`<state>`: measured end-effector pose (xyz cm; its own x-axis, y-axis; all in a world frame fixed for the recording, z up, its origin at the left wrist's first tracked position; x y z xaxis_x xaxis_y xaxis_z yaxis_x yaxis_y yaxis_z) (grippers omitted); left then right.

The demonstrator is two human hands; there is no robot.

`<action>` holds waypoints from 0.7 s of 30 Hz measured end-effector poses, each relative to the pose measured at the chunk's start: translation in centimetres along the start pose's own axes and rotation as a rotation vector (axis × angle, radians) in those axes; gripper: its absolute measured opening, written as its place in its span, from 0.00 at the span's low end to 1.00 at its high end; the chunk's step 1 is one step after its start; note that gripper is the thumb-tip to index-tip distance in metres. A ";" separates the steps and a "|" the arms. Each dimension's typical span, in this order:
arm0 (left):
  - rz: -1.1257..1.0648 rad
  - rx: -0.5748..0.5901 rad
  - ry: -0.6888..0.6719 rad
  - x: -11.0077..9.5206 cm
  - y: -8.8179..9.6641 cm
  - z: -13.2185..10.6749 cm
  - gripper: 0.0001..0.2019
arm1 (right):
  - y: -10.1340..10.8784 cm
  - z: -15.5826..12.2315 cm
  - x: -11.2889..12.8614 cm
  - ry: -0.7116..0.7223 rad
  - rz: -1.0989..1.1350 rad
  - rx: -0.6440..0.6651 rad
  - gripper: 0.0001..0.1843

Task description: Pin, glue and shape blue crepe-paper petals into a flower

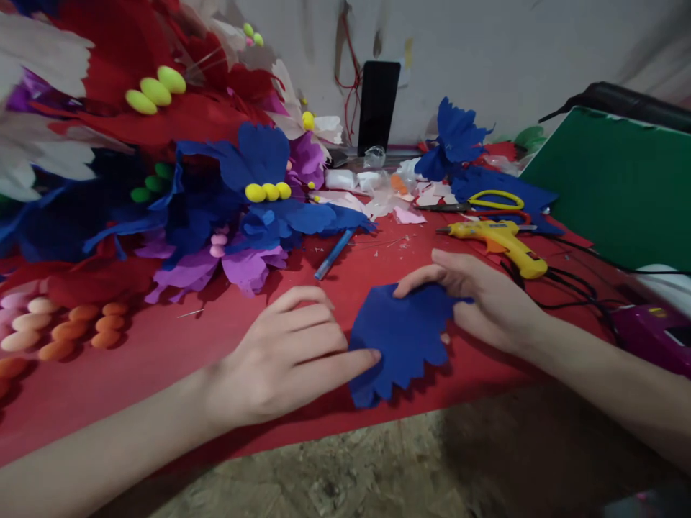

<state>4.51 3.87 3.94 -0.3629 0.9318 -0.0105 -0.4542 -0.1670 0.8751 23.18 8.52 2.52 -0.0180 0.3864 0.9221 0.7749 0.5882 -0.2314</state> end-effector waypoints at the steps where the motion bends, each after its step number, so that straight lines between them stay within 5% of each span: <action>1: 0.010 -0.013 0.023 -0.1 -0.2 -0.1 0.08 | 0.0 -0.1 -0.2 -0.020 -0.036 -0.003 0.21; 7: -0.019 0.020 0.080 -0.6 -0.9 -0.4 0.07 | 0.3 0.1 -0.7 -0.034 -0.404 -0.047 0.05; 14: -0.061 0.047 0.082 -0.3 -1.8 -1.1 0.14 | 0.0 0.5 -0.4 0.211 -0.841 -0.104 0.05; 21: -0.106 0.031 0.107 0.4 -2.5 -1.1 0.15 | 0.2 1.0 -0.6 0.209 -1.000 -0.221 0.04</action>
<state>4.60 4.30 1.23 -0.3999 0.9035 -0.1540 -0.4700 -0.0579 0.8808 22.65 9.13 1.64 -0.6217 -0.3481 0.7016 0.5655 0.4204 0.7096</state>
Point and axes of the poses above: each hand's wrist, its own z-axis towards the middle knuckle, its own y-axis out of the back of the hand, x = y × z, the point moved 3 cm from there along z, towards the middle knuckle, and after that the axes turned 9 degrees about x, right-handed, at the moved point
